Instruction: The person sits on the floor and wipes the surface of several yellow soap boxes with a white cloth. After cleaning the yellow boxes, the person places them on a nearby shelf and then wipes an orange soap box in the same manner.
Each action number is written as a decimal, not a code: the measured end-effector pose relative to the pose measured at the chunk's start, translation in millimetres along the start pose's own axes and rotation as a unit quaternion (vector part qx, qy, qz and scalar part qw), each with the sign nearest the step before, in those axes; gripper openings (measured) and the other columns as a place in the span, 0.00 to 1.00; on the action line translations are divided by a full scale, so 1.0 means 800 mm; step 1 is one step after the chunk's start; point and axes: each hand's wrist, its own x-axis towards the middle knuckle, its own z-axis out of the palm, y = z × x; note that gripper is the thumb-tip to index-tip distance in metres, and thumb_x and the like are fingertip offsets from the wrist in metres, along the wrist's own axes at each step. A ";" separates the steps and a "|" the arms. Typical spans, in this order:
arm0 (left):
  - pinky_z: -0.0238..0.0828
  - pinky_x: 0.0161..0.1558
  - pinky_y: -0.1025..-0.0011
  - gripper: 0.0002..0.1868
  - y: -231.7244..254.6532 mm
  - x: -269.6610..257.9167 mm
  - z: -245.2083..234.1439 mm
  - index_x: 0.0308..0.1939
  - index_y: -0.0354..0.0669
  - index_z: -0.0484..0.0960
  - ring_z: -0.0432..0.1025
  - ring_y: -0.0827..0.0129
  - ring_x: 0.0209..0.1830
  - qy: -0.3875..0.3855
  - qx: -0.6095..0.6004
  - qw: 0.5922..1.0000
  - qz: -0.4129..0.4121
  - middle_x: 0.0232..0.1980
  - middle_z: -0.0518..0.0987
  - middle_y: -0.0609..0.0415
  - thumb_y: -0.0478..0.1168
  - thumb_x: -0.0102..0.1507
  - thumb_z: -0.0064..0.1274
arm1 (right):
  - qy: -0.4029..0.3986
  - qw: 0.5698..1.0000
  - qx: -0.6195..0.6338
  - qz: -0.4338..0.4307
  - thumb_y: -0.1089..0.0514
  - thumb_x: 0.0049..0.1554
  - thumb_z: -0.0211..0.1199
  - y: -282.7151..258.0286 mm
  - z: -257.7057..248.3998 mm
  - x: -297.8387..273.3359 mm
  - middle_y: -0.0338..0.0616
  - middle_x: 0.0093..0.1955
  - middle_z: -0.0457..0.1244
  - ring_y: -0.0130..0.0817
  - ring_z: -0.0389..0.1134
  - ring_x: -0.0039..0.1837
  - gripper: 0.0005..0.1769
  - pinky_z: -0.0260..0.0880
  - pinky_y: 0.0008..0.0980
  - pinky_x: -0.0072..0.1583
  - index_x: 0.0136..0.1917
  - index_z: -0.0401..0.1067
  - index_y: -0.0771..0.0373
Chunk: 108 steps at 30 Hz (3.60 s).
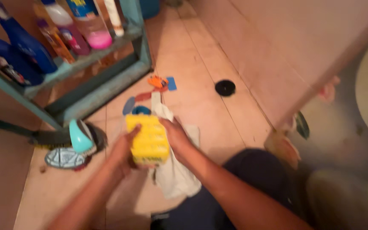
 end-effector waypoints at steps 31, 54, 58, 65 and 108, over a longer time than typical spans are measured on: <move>0.66 0.48 0.32 0.28 0.026 0.015 0.047 0.63 0.62 0.76 0.81 0.49 0.47 0.005 0.163 0.987 0.001 0.51 0.85 0.56 0.65 0.68 0.33 | 0.010 0.998 -0.041 -0.047 0.53 0.64 0.53 -0.059 -0.015 -0.048 0.49 0.59 0.69 0.36 0.72 0.56 0.25 0.73 0.35 0.57 0.71 0.64 0.65; 0.78 0.35 0.52 0.26 0.010 0.050 0.017 0.54 0.37 0.81 0.82 0.56 0.37 0.045 0.051 0.987 0.146 0.45 0.86 0.47 0.56 0.65 0.52 | 0.017 0.976 -0.182 -0.123 0.51 0.65 0.54 -0.059 -0.021 -0.009 0.49 0.60 0.70 0.35 0.71 0.59 0.24 0.70 0.34 0.60 0.69 0.69 0.64; 0.79 0.32 0.51 0.32 0.013 0.059 0.002 0.52 0.25 0.79 0.81 0.51 0.35 0.113 0.051 0.972 0.199 0.42 0.84 0.42 0.58 0.65 0.54 | 0.060 0.908 -0.346 -0.228 0.52 0.64 0.57 -0.034 -0.016 -0.012 0.52 0.60 0.70 0.43 0.73 0.60 0.22 0.72 0.35 0.61 0.69 0.69 0.61; 0.80 0.25 0.45 0.36 0.038 0.008 0.003 0.57 0.29 0.70 0.81 0.48 0.33 0.220 0.202 0.931 0.212 0.42 0.80 0.41 0.58 0.61 0.57 | 0.054 0.734 -0.547 -0.400 0.59 0.56 0.66 -0.054 0.017 -0.045 0.54 0.68 0.59 0.54 0.65 0.65 0.25 0.71 0.44 0.60 0.67 0.71 0.57; 0.74 0.28 0.64 0.23 -0.032 0.112 -0.070 0.45 0.39 0.73 0.76 0.65 0.29 0.124 -0.004 0.960 0.252 0.35 0.80 0.48 0.56 0.63 0.56 | -0.026 0.693 -0.568 -0.443 0.65 0.49 0.72 -0.019 0.042 -0.004 0.53 0.63 0.60 0.52 0.65 0.64 0.26 0.68 0.44 0.63 0.61 0.73 0.64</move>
